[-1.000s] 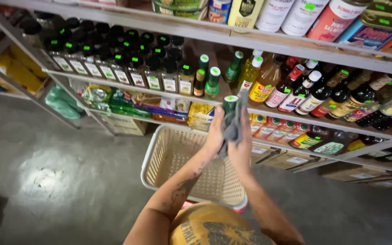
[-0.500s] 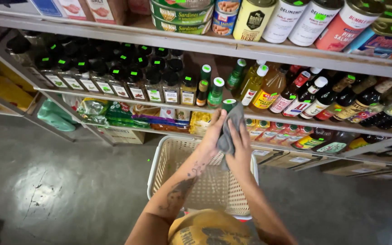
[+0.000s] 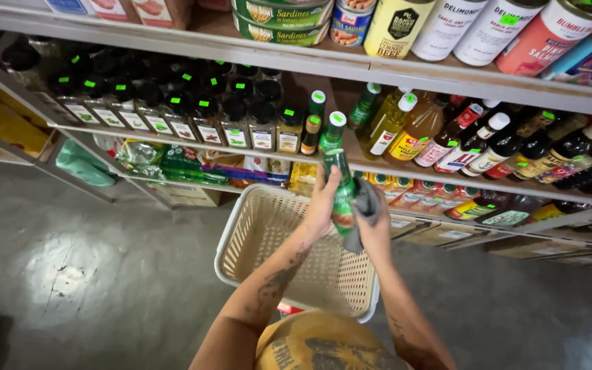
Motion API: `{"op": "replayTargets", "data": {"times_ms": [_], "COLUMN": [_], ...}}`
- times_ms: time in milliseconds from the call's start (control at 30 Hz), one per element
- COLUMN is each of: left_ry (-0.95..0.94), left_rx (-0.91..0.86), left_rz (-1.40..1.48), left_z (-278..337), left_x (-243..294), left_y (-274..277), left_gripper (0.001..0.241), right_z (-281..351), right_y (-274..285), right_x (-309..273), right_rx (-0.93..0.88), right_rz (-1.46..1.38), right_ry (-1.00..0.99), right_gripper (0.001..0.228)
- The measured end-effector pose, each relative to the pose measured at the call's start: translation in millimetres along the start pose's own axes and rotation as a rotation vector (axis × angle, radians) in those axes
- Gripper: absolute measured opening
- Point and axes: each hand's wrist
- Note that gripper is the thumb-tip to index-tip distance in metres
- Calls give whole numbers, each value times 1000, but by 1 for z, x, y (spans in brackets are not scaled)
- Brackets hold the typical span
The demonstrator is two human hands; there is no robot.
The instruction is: The recorder uses a cloth to wipe down various bottles and jars of grocery items on store shelves and places some into a shopping basket.
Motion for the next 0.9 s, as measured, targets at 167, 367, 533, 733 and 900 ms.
{"op": "replayTargets", "data": {"times_ms": [167, 367, 533, 733, 900], "left_ry": [-132, -270, -195, -86, -274], "left_rx": [-383, -34, -28, -52, -14], "left_rz": [195, -63, 148, 139, 197], "left_z": [-85, -16, 0, 3, 3], "left_x": [-117, -33, -4, -13, -18], "left_y": [54, -15, -32, -49, -68], "left_gripper": [56, 67, 73, 84, 68], "right_z": [4, -17, 6, -18, 2], "right_y": [-13, -6, 18, 49, 67], "right_x": [-13, -58, -23, -31, -41], "right_rx": [-232, -114, -131, -263, -239], "right_rz": [751, 269, 610, 582, 85], "right_ry": [740, 380, 830, 915, 294], "right_gripper": [97, 65, 79, 82, 73]}}
Point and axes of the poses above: each hand's wrist, its own z-axis away from the middle knuckle, its own y-axis out of the back of the hand, x = y × z, and after that the axes turned 1 degree about y, right-handed
